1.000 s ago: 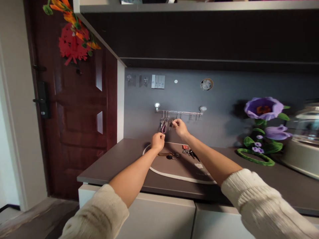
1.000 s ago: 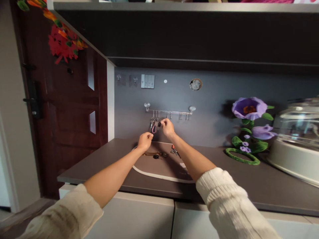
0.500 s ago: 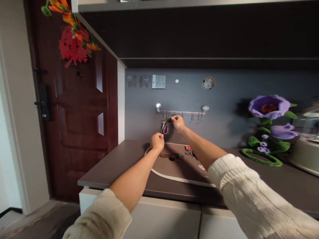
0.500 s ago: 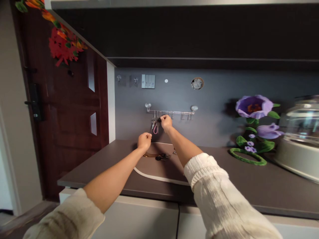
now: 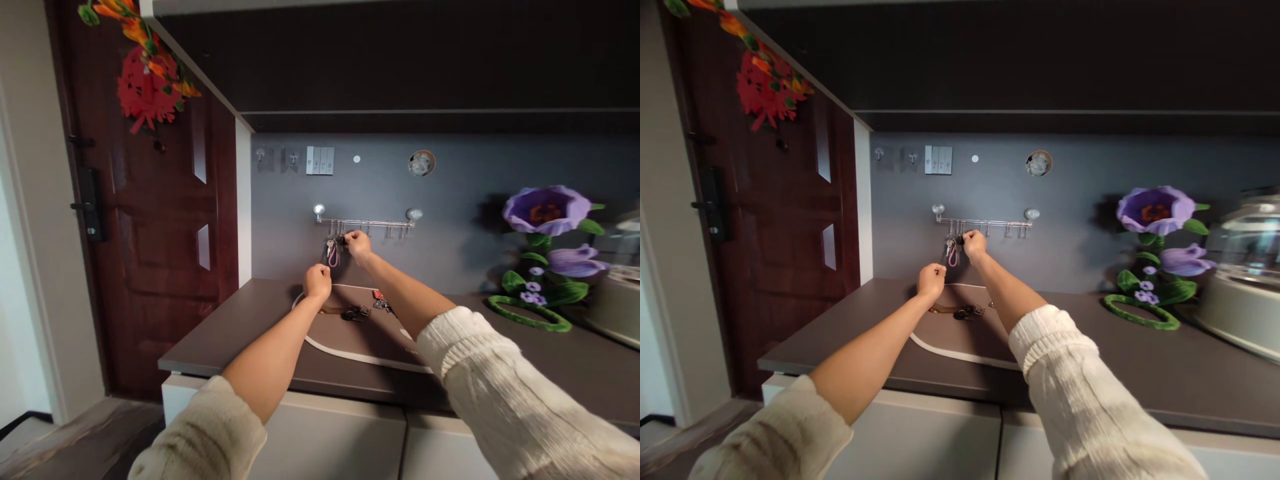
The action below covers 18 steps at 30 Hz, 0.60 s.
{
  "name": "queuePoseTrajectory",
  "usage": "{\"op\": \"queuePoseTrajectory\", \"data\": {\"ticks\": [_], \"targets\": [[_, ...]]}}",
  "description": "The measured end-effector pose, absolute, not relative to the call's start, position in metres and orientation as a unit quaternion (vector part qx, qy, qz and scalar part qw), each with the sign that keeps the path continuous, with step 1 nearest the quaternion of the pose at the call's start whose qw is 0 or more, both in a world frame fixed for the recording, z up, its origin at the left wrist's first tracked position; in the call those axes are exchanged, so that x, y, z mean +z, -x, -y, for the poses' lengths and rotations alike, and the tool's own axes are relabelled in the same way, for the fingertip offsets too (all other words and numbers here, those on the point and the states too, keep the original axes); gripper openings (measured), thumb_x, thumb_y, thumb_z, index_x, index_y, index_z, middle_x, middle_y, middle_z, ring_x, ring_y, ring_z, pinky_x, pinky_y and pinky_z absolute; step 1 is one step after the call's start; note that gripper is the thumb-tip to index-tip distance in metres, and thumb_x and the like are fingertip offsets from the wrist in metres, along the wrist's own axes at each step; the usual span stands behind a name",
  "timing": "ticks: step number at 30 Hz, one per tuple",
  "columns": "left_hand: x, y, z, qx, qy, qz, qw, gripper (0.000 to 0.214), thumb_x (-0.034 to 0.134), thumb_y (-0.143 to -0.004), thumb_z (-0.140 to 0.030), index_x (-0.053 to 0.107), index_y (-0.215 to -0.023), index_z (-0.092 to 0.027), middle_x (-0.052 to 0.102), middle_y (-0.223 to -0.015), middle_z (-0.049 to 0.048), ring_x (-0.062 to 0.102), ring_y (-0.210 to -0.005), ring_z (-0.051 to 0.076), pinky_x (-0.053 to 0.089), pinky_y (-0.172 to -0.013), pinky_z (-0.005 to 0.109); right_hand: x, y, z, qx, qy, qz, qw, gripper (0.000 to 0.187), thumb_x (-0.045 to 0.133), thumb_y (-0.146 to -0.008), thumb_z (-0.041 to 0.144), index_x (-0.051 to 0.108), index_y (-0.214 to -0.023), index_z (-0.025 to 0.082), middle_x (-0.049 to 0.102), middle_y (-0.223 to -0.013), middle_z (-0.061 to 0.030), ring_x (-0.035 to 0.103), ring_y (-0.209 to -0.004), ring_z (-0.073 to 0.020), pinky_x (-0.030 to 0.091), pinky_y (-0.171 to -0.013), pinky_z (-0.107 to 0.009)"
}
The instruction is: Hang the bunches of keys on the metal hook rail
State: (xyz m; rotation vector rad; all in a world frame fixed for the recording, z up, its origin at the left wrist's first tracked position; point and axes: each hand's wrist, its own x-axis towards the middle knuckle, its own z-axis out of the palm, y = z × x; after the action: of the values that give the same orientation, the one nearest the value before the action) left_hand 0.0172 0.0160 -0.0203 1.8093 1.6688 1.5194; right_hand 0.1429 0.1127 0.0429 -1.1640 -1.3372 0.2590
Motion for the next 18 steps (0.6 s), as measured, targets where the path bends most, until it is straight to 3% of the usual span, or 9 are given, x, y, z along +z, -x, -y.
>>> {"op": "queuePoseTrajectory", "data": {"ticks": [9, 18], "targets": [[-0.024, -0.015, -0.022, 0.532, -0.621, -0.56, 0.131, 0.022, 0.046, -0.079, -0.024, 0.066, -0.081, -0.017, 0.068, -0.086, 0.0079, 0.06, -0.079, 0.017, 0.042, -0.072, 0.026, 0.037, -0.143, -0.102, 0.121, 0.528, 0.573, 0.615, 0.01, 0.048, -0.071, 0.025, 0.053, -0.069, 0.017, 0.058, -0.068, 0.0001, 0.053, -0.062, -0.0096, 0.045, -0.067, -0.024], [-0.026, -0.014, -0.028, 0.546, -0.626, -0.536, 0.152, 0.019, 0.048, -0.078, -0.023, 0.065, -0.078, -0.015, 0.068, -0.083, 0.0083, 0.06, -0.076, 0.016, 0.043, -0.072, 0.027, 0.038, -0.146, -0.078, 0.139, 0.544, 0.574, 0.596, 0.012, 0.044, -0.07, 0.017, 0.056, -0.07, 0.015, 0.056, -0.063, 0.0002, 0.052, -0.058, -0.0085, 0.042, -0.056, -0.019]]}}
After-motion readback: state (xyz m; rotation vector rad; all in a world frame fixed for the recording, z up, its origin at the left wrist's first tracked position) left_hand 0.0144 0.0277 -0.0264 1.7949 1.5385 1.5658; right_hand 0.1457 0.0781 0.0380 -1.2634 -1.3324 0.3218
